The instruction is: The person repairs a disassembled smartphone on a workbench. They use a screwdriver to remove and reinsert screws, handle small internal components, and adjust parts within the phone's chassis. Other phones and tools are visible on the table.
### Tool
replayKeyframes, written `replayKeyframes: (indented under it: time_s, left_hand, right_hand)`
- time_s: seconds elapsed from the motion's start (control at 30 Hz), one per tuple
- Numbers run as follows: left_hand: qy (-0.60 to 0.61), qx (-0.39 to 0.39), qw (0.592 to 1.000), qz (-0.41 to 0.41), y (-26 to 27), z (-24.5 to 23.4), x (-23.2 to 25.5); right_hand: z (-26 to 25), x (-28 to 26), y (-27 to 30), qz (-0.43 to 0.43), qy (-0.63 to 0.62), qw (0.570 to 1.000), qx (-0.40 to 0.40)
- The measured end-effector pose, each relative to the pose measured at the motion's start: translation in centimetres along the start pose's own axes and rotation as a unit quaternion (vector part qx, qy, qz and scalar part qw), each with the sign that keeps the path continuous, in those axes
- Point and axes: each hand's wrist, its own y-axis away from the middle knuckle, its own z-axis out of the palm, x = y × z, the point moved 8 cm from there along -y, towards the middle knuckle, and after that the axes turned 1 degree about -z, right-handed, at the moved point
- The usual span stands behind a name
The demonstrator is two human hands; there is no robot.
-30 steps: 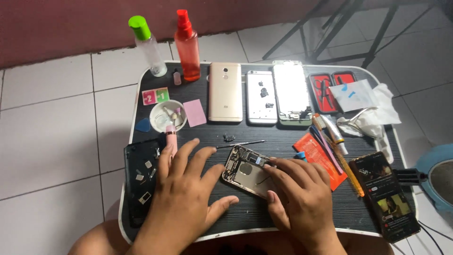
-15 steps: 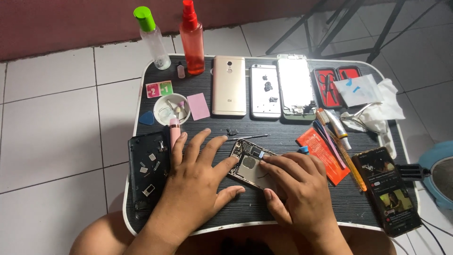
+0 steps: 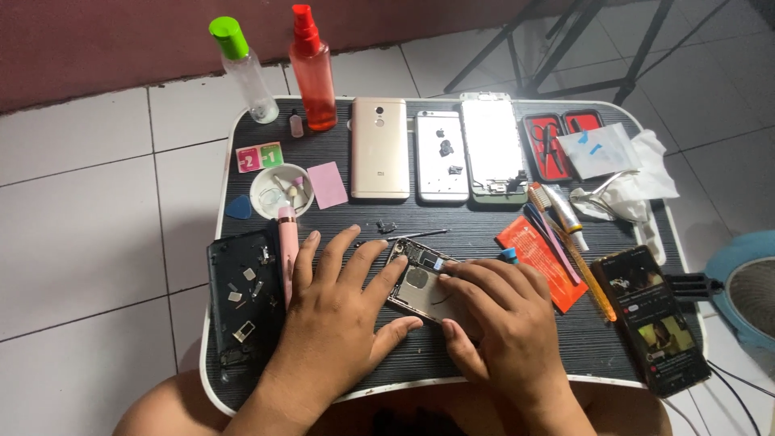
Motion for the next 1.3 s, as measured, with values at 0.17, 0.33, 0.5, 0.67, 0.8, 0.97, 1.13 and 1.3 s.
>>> replayKeyframes:
  time_s: [0.17, 0.33, 0.5, 0.67, 0.8, 0.97, 1.13, 1.3]
  left_hand:
    - [0.0, -0.017, 1.0, -0.001, 0.0, 1.2, 0.4]
    - [-0.022, -0.006, 1.0, 0.004, -0.4, 1.2, 0.8]
    - [-0.035, 0.005, 0.999, -0.005, -0.8, 1.5, 1.2]
    - [-0.041, 0.006, 0.999, -0.009, -0.8, 1.8, 1.4]
    - [-0.043, 0.005, 0.999, -0.012, -0.8, 2.0, 1.4]
    - [-0.028, 0.011, 1.0, -0.005, -0.8, 2.2, 2.0]
    - [-0.013, 0.016, 1.0, 0.024, -1.0, 2.3, 3.0]
    - [-0.018, 0.002, 1.0, 0.023, -1.0, 2.6, 3.1]
  right_hand:
    - [0.0, 0.1, 0.0, 0.003, -0.006, 1.0, 0.004]
    - [-0.3, 0.0, -0.1, -0.005, -0.003, 1.0, 0.021]
    - [-0.8, -0.2, -0.1, -0.006, -0.01, 0.999, 0.038]
    - [-0.9, 0.1, 0.1, 0.005, 0.002, 0.999, 0.049]
    - [-0.9, 0.2, 0.1, 0.006, -0.009, 0.998, 0.055]
    - [-0.9, 0.3, 0.2, 0.012, 0.0, 0.999, 0.053]
    - [-1.1, 0.2, 0.2, 0.01, 0.006, 0.998, 0.059]
    - [-0.9, 0.5, 0.5, 0.011, 0.003, 0.999, 0.053]
